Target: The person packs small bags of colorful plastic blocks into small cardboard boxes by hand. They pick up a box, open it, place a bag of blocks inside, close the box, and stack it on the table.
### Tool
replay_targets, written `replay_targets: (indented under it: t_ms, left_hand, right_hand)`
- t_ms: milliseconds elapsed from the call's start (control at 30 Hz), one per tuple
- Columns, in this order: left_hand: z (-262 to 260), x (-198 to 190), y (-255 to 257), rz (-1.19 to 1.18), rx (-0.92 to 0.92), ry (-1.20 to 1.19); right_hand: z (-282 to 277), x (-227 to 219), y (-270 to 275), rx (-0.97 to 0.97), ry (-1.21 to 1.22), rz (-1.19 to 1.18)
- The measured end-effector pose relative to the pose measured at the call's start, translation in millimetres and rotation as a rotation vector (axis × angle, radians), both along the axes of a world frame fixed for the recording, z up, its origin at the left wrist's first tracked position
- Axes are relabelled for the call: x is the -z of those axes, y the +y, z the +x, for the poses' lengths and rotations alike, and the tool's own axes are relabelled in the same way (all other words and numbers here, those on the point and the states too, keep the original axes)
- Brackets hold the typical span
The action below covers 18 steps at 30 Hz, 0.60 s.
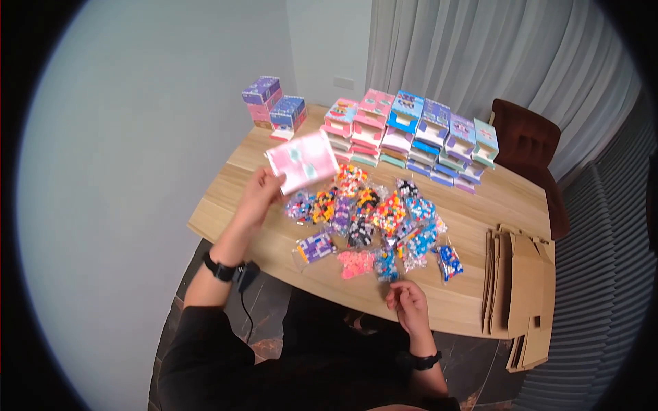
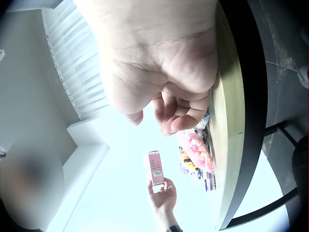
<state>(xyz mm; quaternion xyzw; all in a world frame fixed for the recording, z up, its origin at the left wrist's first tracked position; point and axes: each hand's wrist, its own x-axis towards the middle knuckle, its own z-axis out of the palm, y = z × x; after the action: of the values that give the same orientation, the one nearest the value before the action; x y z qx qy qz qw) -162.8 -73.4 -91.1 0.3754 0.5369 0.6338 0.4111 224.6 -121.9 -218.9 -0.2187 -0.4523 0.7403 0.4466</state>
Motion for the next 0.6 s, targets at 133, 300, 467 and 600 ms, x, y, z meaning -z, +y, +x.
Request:
replay_targets:
  t_ms: [133, 300, 467, 600]
  left_hand:
    - [77.7, 14.1, -67.9, 0.017, 0.257, 0.022]
    - [129.4, 42.5, -89.9, -0.033, 0.407, 0.04]
    - [149.3, 38.0, -91.4, -0.054, 0.344, 0.258]
    - [154.5, 40.0, -91.0, -0.038, 0.392, 0.283]
  right_hand:
    - [-0.6, -6.0, -0.3, -0.018, 0.032, 0.061]
    - [-1.7, -6.3, -0.6, -0.014, 0.032, 0.059]
    - [-4.5, -7.6, 1.5, 0.017, -0.025, 0.06]
    - [-6.2, -9.2, 1.4, 0.034, -0.031, -0.054]
